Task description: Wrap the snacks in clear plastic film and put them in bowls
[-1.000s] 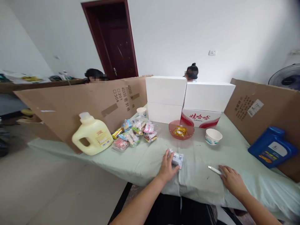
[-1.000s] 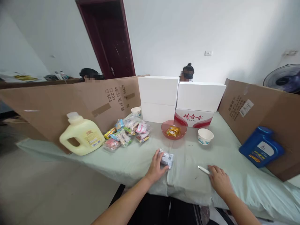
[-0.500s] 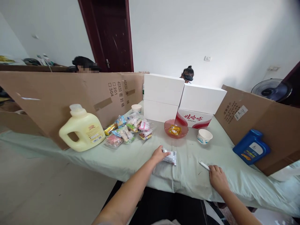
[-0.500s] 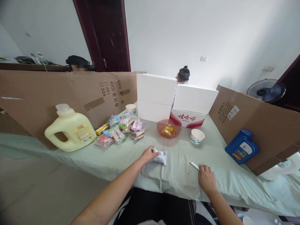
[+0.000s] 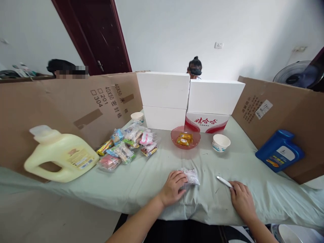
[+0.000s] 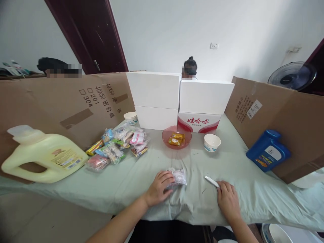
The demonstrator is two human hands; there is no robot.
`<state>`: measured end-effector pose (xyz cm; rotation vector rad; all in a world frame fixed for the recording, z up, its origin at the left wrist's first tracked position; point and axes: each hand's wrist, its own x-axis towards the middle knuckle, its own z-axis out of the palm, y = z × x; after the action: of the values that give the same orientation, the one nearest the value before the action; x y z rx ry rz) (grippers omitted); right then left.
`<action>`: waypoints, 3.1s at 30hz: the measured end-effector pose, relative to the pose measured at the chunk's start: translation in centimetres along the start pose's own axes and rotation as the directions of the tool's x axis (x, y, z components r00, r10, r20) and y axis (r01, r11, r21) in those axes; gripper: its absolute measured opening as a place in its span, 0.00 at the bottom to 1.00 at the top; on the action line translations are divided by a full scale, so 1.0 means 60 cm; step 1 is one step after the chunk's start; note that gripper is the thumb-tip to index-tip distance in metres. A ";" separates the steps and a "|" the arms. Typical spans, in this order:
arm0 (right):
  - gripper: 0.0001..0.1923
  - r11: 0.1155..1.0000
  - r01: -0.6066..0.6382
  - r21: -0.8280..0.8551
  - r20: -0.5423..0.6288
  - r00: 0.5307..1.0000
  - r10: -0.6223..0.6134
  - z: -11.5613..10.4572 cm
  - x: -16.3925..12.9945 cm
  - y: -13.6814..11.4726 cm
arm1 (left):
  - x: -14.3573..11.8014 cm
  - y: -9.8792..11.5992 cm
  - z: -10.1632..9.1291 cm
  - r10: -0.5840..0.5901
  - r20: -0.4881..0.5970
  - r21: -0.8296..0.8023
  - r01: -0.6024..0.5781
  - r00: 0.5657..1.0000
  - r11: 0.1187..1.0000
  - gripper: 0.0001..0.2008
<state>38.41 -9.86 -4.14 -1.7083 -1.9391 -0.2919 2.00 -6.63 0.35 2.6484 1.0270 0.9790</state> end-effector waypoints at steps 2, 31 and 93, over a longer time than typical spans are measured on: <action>0.17 0.997 0.004 0.075 0.011 1.000 -0.005 -0.008 0.017 -0.018 | -0.017 0.003 0.003 -0.006 -0.030 0.032 0.007 1.000 0.999 0.19; 0.32 0.884 0.224 0.411 0.222 0.916 -0.335 -0.007 0.133 -0.267 | -0.013 -0.003 -0.011 -0.376 -0.178 -0.315 0.310 0.909 0.897 0.08; 0.32 0.953 0.230 0.197 0.412 0.862 -0.294 0.033 0.076 -0.206 | 0.220 -0.022 0.001 -0.060 0.054 -0.009 0.060 0.997 0.998 0.11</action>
<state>25.71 -7.15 -1.15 -1.5047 -2.4614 0.1521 8.63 2.89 6.74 2.6042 1.0804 0.8935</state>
